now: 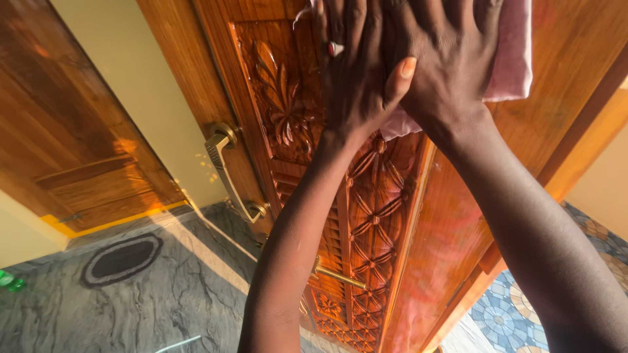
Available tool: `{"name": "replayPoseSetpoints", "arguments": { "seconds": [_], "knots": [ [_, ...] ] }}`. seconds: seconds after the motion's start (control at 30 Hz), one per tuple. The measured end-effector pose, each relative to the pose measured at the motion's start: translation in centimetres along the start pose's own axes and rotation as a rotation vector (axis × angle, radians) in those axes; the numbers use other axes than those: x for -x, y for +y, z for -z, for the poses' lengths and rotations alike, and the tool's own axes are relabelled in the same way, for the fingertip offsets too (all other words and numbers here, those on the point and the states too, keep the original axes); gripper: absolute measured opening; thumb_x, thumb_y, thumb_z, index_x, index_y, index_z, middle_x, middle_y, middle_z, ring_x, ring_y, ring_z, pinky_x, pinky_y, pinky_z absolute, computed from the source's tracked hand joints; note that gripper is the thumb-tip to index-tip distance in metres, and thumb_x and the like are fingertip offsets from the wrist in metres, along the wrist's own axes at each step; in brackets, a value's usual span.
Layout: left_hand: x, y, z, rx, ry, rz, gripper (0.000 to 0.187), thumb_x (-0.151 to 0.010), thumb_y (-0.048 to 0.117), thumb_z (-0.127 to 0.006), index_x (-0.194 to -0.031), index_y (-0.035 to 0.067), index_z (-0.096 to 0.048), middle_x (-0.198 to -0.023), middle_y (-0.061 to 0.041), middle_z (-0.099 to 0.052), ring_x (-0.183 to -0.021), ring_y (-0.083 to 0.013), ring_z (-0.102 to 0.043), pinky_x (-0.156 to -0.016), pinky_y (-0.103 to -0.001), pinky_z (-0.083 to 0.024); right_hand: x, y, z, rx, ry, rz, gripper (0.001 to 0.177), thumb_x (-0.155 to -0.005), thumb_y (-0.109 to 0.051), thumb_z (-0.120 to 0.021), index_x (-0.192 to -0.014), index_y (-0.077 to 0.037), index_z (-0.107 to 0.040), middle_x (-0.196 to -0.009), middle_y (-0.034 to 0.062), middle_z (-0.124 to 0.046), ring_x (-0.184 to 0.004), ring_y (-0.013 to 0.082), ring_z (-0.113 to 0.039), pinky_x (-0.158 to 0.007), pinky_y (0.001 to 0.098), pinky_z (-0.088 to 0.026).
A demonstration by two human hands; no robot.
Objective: The person wipes a carved wooden door with a cloth, moving the cloth over the surface and around the handle area. The person repeatedly wipes the same sections of the door throughout the clip.
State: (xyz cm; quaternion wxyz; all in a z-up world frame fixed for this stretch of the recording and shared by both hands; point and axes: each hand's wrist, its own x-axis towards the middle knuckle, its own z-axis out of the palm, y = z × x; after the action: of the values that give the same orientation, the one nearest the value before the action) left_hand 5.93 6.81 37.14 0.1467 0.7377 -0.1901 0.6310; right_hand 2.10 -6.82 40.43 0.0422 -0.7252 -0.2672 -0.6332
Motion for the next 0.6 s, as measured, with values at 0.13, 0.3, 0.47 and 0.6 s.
{"name": "replayPoseSetpoints", "arguments": {
  "seconds": [0.13,0.3,0.47,0.6],
  "knots": [
    [-0.9,-0.5,-0.1,-0.017,0.011,-0.042,0.1,-0.099,0.077,-0.01,-0.164,0.003,-0.029,-0.17,-0.017,-0.025,-0.161,-0.0328,-0.014,-0.133,-0.051,-0.007,-0.1,0.3,0.0,0.02,-0.014,-0.049,0.046,-0.107,-0.025,-0.058,-0.151,-0.01,-0.058,-0.152,0.0152,-0.054,-0.139,0.0463,-0.045,-0.114,0.07,-0.027],
    [0.6,-0.6,-0.1,-0.032,-0.036,-0.062,0.104,-0.097,0.078,-0.004,-0.166,0.003,-0.026,-0.173,-0.014,-0.023,-0.162,-0.0304,-0.012,-0.134,-0.051,-0.005,1.2,-0.1,-0.2,-0.017,-0.029,-0.057,0.051,-0.106,-0.023,-0.057,-0.156,-0.008,-0.054,-0.16,0.0193,-0.046,-0.147,0.055,-0.032,-0.118,0.0735,-0.016],
    [2.3,-0.3,0.1,0.07,-0.001,-0.072,0.104,-0.098,0.08,0.001,-0.164,0.002,-0.019,-0.172,-0.013,-0.011,-0.163,-0.0297,-0.005,-0.133,-0.05,-0.001,1.9,-1.4,0.6,-0.134,-0.132,-0.16,0.054,-0.11,-0.027,-0.055,-0.161,-0.011,-0.05,-0.165,0.0219,-0.037,-0.147,0.059,-0.023,-0.117,0.0765,-0.007],
    [3.9,-0.4,0.5,0.136,0.013,-0.077,0.108,-0.096,0.083,0.002,-0.166,0.003,-0.015,-0.173,-0.012,-0.007,-0.164,-0.0303,-0.003,-0.133,-0.049,-0.002,3.0,-2.7,0.7,-0.133,-0.27,-0.251,0.051,-0.113,-0.033,-0.049,-0.163,-0.019,-0.047,-0.168,0.0132,-0.03,-0.151,0.0525,-0.018,-0.12,0.0748,-0.006]
  ]
}}
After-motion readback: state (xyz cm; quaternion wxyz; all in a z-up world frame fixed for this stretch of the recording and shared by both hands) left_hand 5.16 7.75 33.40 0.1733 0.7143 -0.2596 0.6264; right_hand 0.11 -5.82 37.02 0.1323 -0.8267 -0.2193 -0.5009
